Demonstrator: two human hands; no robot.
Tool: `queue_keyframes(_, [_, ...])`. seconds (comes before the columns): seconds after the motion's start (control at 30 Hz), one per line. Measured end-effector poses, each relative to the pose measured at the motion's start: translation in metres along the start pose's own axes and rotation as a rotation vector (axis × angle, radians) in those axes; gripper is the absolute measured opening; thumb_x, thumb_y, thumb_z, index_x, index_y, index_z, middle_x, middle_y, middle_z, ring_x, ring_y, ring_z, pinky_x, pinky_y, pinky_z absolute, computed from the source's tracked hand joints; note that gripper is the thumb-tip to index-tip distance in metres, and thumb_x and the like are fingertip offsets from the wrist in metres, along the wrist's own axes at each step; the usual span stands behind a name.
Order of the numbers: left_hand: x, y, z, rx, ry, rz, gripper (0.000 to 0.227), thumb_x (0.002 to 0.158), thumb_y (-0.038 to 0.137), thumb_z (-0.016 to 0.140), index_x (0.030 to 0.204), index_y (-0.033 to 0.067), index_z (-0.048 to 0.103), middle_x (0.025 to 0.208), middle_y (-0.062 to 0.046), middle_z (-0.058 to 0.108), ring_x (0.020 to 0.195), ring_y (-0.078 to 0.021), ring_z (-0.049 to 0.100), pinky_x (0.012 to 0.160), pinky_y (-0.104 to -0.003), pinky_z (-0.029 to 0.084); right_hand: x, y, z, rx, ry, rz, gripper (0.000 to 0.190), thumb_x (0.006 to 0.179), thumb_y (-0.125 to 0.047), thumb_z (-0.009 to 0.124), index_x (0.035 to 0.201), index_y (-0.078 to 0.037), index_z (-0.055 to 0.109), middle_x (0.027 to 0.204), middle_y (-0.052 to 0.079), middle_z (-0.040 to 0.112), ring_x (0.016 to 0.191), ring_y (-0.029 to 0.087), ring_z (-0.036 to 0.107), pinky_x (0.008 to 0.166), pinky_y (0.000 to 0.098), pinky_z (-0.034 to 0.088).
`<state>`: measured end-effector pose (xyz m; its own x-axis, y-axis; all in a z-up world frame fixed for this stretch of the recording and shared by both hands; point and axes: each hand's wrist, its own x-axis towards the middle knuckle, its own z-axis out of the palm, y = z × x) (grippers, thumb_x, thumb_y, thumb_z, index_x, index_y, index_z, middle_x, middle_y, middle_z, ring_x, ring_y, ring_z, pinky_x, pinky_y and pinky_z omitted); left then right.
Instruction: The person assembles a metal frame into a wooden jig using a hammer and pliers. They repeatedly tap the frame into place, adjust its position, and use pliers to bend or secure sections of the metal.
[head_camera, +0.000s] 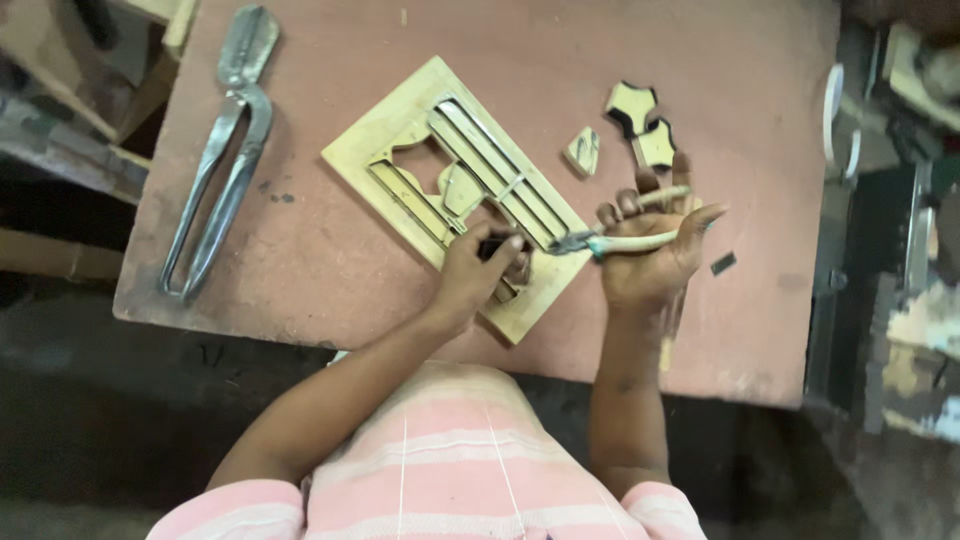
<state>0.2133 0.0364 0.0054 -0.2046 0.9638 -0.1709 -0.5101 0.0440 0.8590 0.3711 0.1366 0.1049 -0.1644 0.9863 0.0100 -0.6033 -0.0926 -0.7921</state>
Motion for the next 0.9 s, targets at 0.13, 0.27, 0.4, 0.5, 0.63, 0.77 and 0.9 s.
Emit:
queue_keyframes(0.13, [-0.044, 0.008, -0.043, 0.519, 0.128, 0.386, 0.034, 0.099, 0.027, 0.069, 0.116, -0.0010, 0.060, 0.092, -0.016, 0.074, 0.080, -0.0241, 0.074, 0.067, -0.038, 0.058, 0.060, 0.000, -0.016, -0.622, -0.121, 0.171, 0.050, 0.102, -0.043, 0.068, 0.133, -0.005, 0.062, 0.103, 0.012, 0.056, 0.080, 0.019, 0.046, 0.068, 0.0355, 0.039])
queue_keyframes(0.27, [-0.101, 0.021, -0.076, 1.079, 0.249, 0.327, 0.035, 0.095, 0.032, 0.072, 0.109, 0.0023, 0.058, 0.080, -0.016, 0.070, 0.073, -0.0367, 0.069, 0.061, -0.049, 0.052, 0.078, 0.029, -0.010, -1.266, -0.442, -0.123, 0.047, 0.094, -0.029, 0.077, 0.129, -0.002, 0.063, 0.107, 0.015, 0.062, 0.085, 0.022, 0.057, 0.071, 0.0349, 0.048])
queue_keyframes(0.4, [-0.160, 0.023, -0.083, 1.152, 0.461, 0.416, 0.031, 0.085, 0.036, 0.075, 0.103, 0.0145, 0.062, 0.076, -0.009, 0.071, 0.070, -0.0313, 0.070, 0.059, -0.045, 0.052, 0.047, 0.079, 0.039, -1.377, -0.908, -0.230, 0.042, 0.092, -0.016, 0.079, 0.127, 0.000, 0.064, 0.106, 0.012, 0.072, 0.089, 0.021, 0.070, 0.075, 0.0302, 0.059])
queue_keyframes(0.5, [-0.191, 0.005, -0.076, 1.168, 0.507, -0.041, 0.049, 0.084, 0.048, 0.082, 0.110, 0.0131, 0.059, 0.071, -0.012, 0.070, 0.069, -0.0320, 0.069, 0.064, -0.044, 0.052, 0.010, 0.136, 0.103, -1.041, -1.191, 0.493, 0.028, 0.097, -0.016, 0.072, 0.117, 0.003, 0.068, 0.092, 0.009, 0.072, 0.078, 0.015, 0.070, 0.065, 0.0279, 0.059])
queue_keyframes(0.63, [-0.222, -0.017, -0.073, 0.625, 0.517, 0.297, 0.045, 0.086, 0.017, 0.078, 0.119, 0.0019, 0.051, 0.092, -0.016, 0.075, 0.086, -0.0317, 0.073, 0.073, -0.038, 0.054, -0.024, 0.213, 0.177, -0.964, -1.001, 0.814, 0.033, 0.096, -0.026, 0.070, 0.105, 0.005, 0.066, 0.082, 0.013, 0.071, 0.062, 0.018, 0.069, 0.052, 0.0313, 0.057])
queue_keyframes(0.77, [-0.232, -0.014, -0.107, 0.336, 0.597, -0.040, 0.049, 0.084, 0.018, 0.077, 0.119, 0.0031, 0.046, 0.091, -0.013, 0.081, 0.086, -0.0277, 0.079, 0.077, -0.035, 0.058, -0.036, 0.266, 0.207, -0.917, -0.817, 0.891, 0.042, 0.096, -0.036, 0.068, 0.095, 0.006, 0.069, 0.072, 0.014, 0.072, 0.054, 0.019, 0.068, 0.045, 0.0306, 0.054])
queue_keyframes(0.9, [-0.238, 0.000, -0.164, 0.457, 0.571, -0.016, 0.047, 0.084, 0.019, 0.081, 0.120, 0.0046, 0.055, 0.094, -0.015, 0.080, 0.094, -0.0245, 0.077, 0.080, -0.034, 0.057, -0.049, 0.297, 0.217, -1.033, -0.633, 0.772, 0.037, 0.094, -0.028, 0.073, 0.086, 0.008, 0.067, 0.065, 0.014, 0.067, 0.046, 0.021, 0.063, 0.038, 0.0338, 0.048])
